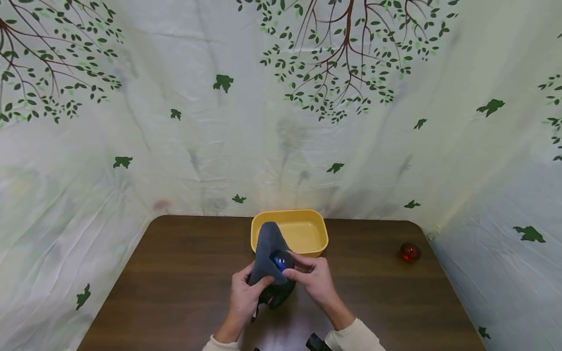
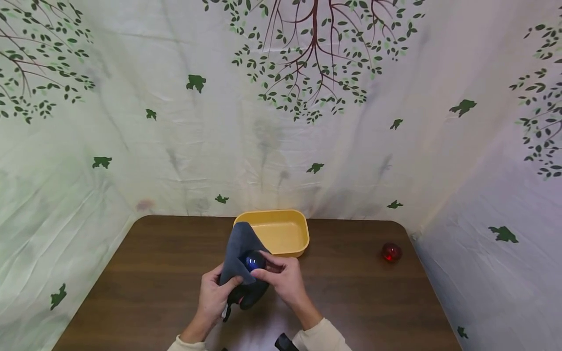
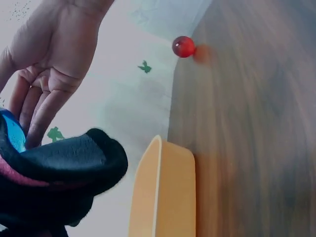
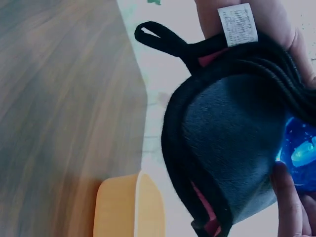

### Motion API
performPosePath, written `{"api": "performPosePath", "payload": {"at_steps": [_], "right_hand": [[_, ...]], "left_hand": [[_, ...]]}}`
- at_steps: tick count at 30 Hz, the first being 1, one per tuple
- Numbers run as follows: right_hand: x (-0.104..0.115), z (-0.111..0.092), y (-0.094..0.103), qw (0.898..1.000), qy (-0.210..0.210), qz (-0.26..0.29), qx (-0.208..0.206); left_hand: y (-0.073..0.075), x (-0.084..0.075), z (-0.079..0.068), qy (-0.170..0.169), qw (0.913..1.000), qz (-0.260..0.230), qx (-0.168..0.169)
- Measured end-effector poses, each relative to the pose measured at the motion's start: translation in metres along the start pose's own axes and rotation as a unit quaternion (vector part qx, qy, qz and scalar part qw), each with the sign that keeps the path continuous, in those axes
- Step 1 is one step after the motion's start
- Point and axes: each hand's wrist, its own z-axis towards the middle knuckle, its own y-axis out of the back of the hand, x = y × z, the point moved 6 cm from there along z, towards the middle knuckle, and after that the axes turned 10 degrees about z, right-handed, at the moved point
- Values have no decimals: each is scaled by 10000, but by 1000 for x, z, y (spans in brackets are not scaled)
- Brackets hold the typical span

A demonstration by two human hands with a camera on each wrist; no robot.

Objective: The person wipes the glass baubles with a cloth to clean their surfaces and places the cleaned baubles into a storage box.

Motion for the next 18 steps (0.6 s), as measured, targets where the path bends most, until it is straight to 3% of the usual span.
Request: {"api": "performPosePath", "payload": {"at_steps": [5, 11, 14, 18], "right_hand": [[6, -1, -3, 9955, 816, 107, 467], [16, -5, -7, 9721, 1977, 2, 1266], [18, -5, -6, 9660, 2165, -137, 1405], [15, -5, -2, 9761, 1810, -299, 1162]], "left_hand": [[-2, 2, -1, 140, 9985, -529, 60], [-2, -3, -2, 174, 9978, -619, 147], [-2, -4, -1, 160, 9985, -499, 180], [-2, -3, 0, 174, 9983, -486, 255]]}}
